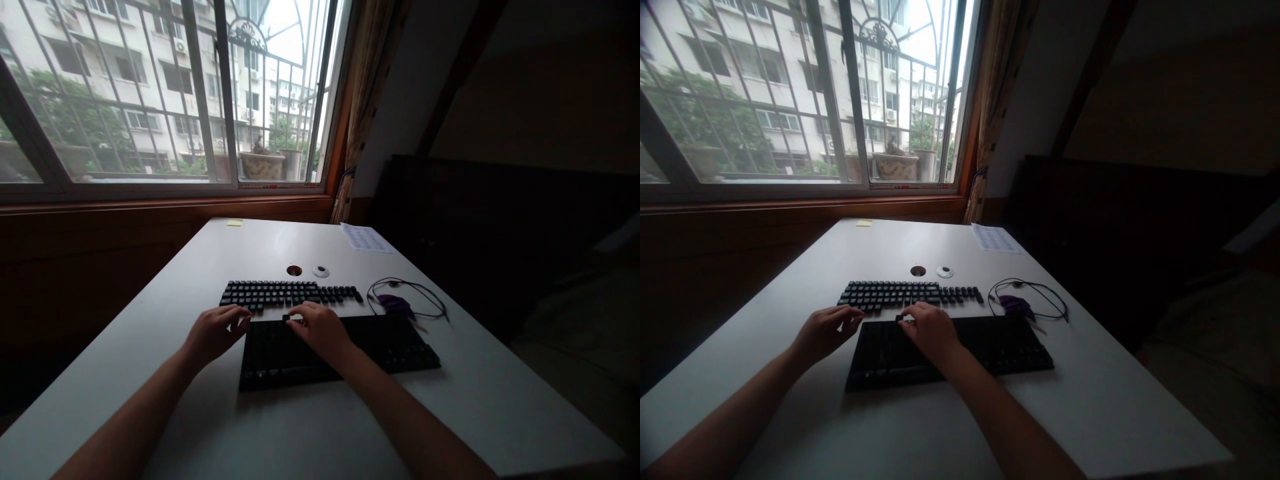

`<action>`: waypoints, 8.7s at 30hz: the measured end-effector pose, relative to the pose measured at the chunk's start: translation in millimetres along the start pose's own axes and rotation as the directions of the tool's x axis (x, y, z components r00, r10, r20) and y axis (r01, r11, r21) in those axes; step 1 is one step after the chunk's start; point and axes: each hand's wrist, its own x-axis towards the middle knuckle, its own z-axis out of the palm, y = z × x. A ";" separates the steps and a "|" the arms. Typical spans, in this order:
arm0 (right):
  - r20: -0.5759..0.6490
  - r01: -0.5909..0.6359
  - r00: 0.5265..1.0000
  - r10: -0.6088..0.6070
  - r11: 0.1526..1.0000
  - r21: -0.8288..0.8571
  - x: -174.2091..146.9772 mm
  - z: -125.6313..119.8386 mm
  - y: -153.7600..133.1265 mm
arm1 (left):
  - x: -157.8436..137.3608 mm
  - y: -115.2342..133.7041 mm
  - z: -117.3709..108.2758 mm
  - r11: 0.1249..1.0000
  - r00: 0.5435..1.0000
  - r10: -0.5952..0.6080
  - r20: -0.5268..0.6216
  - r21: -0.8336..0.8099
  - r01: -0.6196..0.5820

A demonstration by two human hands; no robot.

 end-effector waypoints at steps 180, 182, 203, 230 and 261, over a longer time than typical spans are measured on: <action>0.038 -0.006 0.999 0.000 0.986 0.169 -32.1 -36.9 9.9 | 3.3 32.5 2.4 0.963 0.928 0.198 0.315 -0.240 -0.124; 0.040 0.009 0.999 -0.016 0.983 0.185 -32.6 -36.3 10.3 | 3.4 32.7 2.2 0.963 0.927 0.197 0.320 -0.243 -0.121; 0.153 -0.241 0.970 0.190 0.847 0.474 -41.1 -17.7 19.4 | 2.3 31.3 5.3 0.957 0.930 0.218 0.295 -0.249 -0.145; 0.137 -0.324 0.943 0.304 0.735 0.595 -40.2 -8.2 27.5 | 3.4 32.7 3.0 0.959 0.929 0.239 0.281 -0.219 -0.181; -0.263 -0.013 0.952 0.156 0.880 0.475 -38.5 -19.7 26.5 | 3.4 31.8 2.4 0.953 0.931 0.247 0.269 -0.240 -0.183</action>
